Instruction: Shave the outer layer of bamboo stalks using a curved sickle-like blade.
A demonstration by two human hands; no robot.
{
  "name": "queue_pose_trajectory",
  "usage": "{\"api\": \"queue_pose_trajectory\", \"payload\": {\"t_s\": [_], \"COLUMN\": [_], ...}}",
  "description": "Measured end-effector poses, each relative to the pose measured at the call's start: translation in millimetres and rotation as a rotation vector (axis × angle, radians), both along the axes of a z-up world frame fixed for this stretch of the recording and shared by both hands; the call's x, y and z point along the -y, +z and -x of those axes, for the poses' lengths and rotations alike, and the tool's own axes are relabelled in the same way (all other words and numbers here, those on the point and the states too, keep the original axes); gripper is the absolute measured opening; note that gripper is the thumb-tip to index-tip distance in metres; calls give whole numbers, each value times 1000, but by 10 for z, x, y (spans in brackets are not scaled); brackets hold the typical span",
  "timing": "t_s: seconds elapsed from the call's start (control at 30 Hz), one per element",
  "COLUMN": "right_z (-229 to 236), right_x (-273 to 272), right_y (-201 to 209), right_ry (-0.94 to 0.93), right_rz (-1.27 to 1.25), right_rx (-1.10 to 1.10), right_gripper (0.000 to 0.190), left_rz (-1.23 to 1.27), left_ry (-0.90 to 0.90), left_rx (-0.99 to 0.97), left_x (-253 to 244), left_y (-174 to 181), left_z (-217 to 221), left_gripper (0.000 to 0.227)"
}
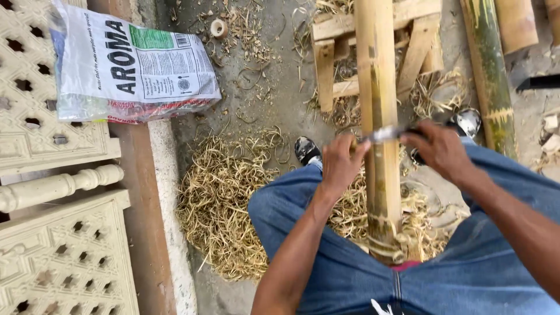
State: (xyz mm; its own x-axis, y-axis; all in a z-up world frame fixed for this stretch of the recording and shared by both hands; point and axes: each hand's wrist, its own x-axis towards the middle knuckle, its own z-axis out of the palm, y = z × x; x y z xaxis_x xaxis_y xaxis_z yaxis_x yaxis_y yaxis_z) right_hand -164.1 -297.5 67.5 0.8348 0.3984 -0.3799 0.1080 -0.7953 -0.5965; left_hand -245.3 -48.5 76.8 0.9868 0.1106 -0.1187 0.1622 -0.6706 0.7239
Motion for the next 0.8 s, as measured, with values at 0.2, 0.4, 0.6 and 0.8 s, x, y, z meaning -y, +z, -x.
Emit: {"api": "queue_pose_trajectory", "payload": {"t_s": [0.2, 0.4, 0.6, 0.8], "right_z": [-1915, -2396, -1935, -1311], "right_x": [-615, -853, -705, -624], "right_y": [-76, 96, -92, 127], "right_ry": [-77, 56, -68, -224], "right_rz": [-26, -46, -127, -106], "right_rx": [257, 918, 605, 270], "right_gripper": [31, 29, 31, 33], "left_rz": [-205, -336, -350, -368], "left_ry": [64, 151, 122, 75], "left_rx": [266, 442, 302, 166], "left_x": [-406, -590, -438, -285], "left_y": [-761, -968, -835, -605], "left_z": [-2075, -2924, -2336, -1678], "left_gripper": [39, 48, 51, 47]}}
